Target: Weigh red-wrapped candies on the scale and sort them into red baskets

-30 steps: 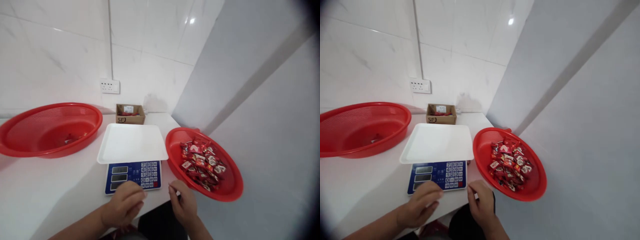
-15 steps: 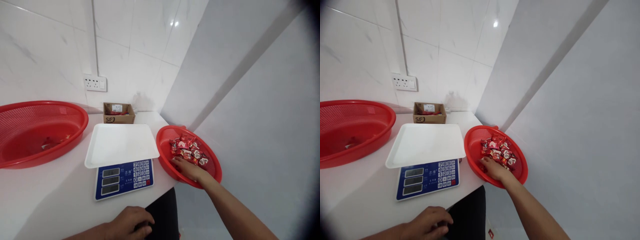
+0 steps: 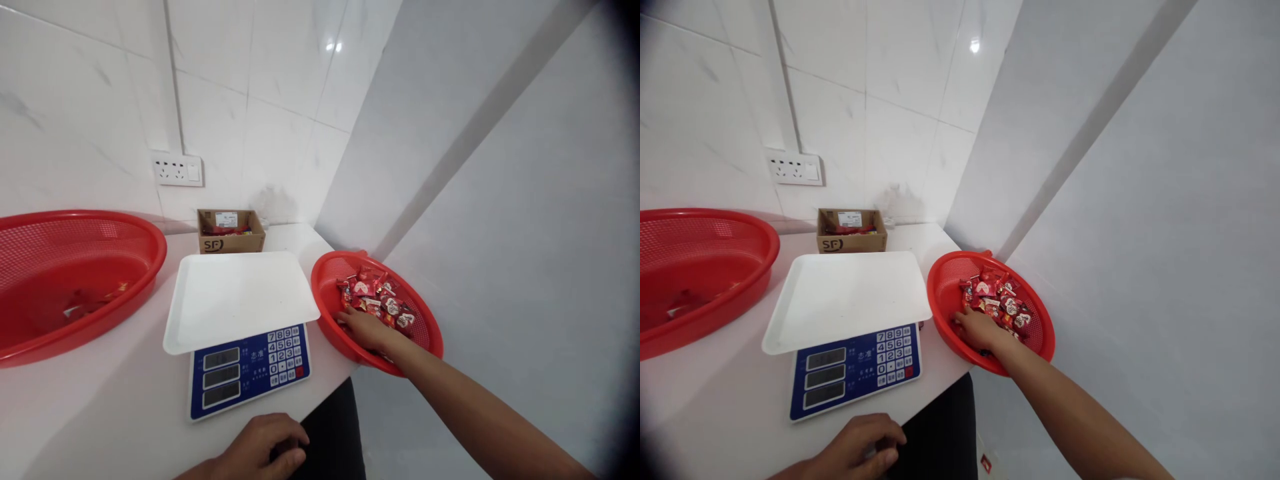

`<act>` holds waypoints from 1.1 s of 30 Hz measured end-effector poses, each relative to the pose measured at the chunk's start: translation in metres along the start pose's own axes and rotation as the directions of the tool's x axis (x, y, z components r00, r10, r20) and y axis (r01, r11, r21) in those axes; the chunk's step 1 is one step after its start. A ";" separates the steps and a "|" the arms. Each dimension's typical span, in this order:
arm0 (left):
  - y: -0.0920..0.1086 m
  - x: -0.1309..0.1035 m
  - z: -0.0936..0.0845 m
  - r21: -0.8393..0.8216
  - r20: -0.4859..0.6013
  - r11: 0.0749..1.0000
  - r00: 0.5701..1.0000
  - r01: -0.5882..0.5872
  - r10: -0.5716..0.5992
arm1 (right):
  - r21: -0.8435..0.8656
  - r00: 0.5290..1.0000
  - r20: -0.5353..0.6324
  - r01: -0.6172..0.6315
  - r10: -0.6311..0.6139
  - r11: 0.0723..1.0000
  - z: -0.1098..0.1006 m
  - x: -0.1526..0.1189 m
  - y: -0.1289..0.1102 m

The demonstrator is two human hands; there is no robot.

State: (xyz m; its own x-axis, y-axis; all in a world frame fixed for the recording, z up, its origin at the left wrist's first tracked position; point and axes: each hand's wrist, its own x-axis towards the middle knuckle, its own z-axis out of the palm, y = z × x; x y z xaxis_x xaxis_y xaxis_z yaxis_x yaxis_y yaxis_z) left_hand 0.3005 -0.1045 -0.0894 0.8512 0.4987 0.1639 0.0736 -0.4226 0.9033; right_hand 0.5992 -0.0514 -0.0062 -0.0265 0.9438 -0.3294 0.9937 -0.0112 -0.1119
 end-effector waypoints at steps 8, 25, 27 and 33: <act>0.000 0.002 -0.002 -0.030 -0.038 0.999 0.999 0.036 -0.037 | 0.071 0.989 -0.145 -0.017 0.027 0.997 -0.007 0.016 0.015; 0.001 0.001 -0.001 -0.068 -0.047 0.989 0.990 0.128 -0.132 | 0.423 0.951 -0.298 0.053 0.083 0.905 -0.023 0.026 0.024; 0.001 0.001 -0.001 -0.064 -0.051 0.989 0.990 0.131 -0.134 | 0.451 0.937 -0.334 0.067 0.099 0.890 -0.030 0.023 0.017; 0.006 0.002 -0.004 -0.053 -0.041 0.991 0.991 0.125 -0.127 | 0.613 0.907 -0.420 0.262 0.026 0.746 -0.067 0.024 -0.033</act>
State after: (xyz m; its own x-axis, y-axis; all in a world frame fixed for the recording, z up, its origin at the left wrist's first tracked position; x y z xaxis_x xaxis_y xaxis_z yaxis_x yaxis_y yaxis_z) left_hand 0.3004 -0.1030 -0.0819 0.8128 0.5791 0.0636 0.1517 -0.3158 0.9366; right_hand 0.5729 -0.0062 0.0521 0.0479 0.9946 0.0918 0.6671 0.0365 -0.7440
